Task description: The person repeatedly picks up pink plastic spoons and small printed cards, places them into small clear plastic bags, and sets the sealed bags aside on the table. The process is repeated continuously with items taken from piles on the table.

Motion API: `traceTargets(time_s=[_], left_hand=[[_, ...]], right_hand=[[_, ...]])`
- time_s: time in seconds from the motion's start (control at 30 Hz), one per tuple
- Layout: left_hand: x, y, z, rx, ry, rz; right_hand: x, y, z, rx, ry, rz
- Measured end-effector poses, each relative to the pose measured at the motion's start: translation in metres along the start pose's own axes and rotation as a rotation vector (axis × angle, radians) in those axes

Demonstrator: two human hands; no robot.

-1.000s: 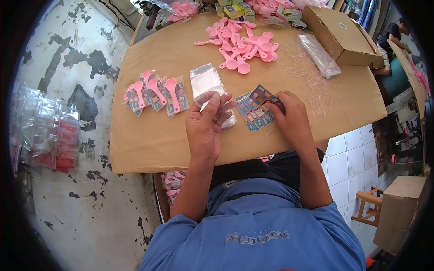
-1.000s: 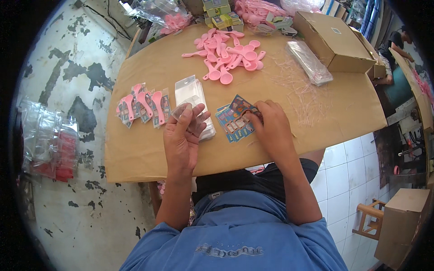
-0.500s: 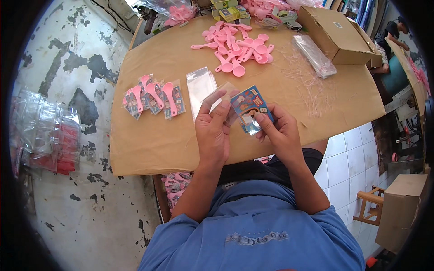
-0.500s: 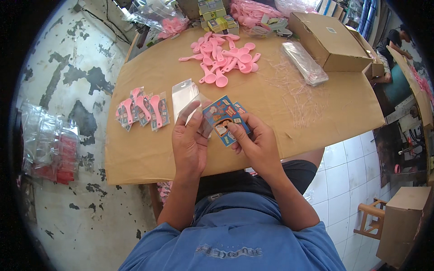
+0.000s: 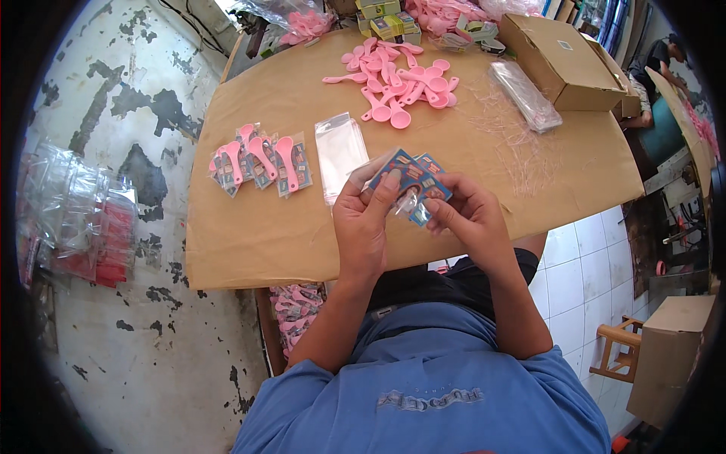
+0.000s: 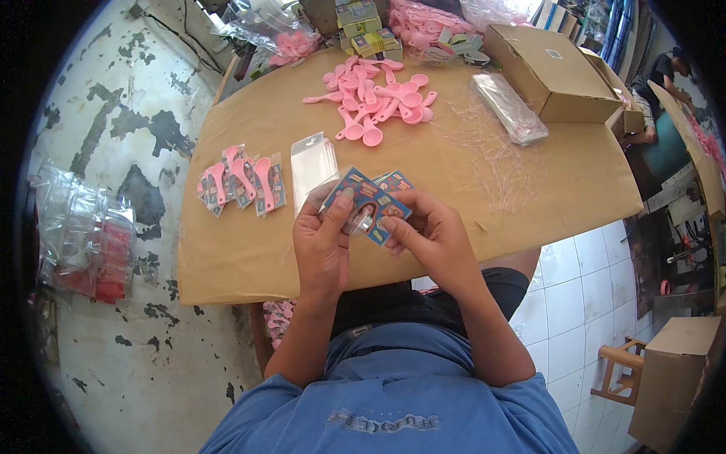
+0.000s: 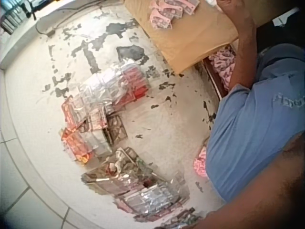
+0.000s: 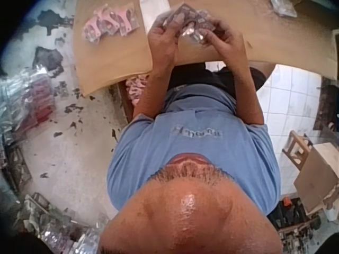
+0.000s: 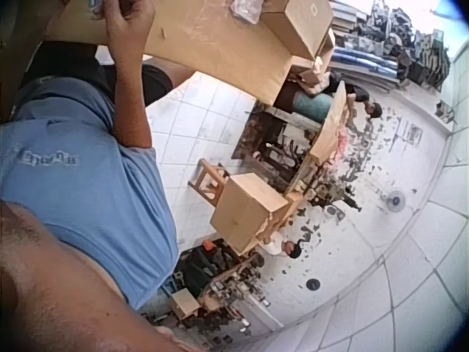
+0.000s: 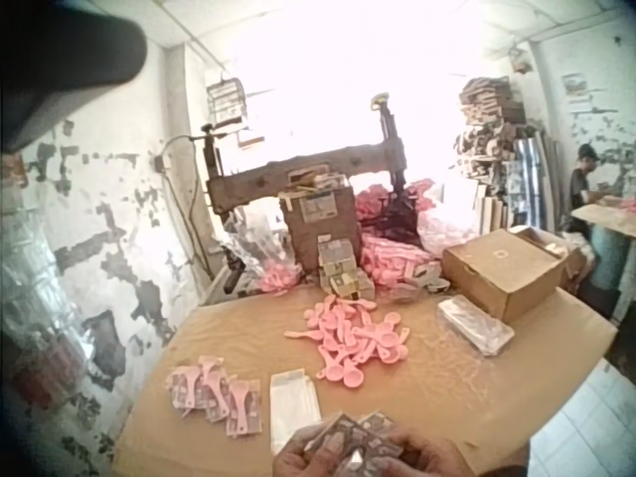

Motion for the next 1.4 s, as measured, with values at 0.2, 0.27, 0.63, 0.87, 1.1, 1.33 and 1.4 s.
traceTargets(time_s=[0.2, 0.27, 0.63, 0.87, 1.1, 1.33, 1.4], left_hand=[[0.002, -0.010, -0.006, 0.021, 0.009, 0.057], [0.008, -0.012, -0.013, 0.035, 0.014, 0.071], [-0.008, -0.037, -0.036, 0.115, 0.016, 0.093], [-0.028, -0.052, -0.041, 0.177, -0.078, -0.198], [-0.016, -0.051, -0.037, 0.173, -0.051, -0.241], [0.000, -0.012, -0.007, 0.054, 0.004, -0.333], [0.002, 0.008, 0.005, -0.021, 0.032, -0.418]], right_hand=[[-0.007, 0.008, -0.003, -0.062, 0.045, 0.139], [-0.004, 0.001, -0.003, -0.051, 0.091, 0.117], [-0.008, -0.021, -0.025, -0.060, 0.122, 0.247], [-0.015, -0.039, -0.042, -0.013, 0.066, 0.275], [-0.023, -0.022, -0.029, -0.100, 0.230, -0.038], [0.064, -0.034, -0.036, -0.287, 0.595, -0.616], [0.071, -0.040, -0.027, -0.151, 0.669, -0.748]])
Point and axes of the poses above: each hand's wrist, its own z-axis towards the middle knuckle, its own y-axis out of the back of the hand, x = y × z, the point moved 10 cm from there along z, towards the middle knuckle, and after that the axes turned 11 degrees about x, right-handed, at the moved point
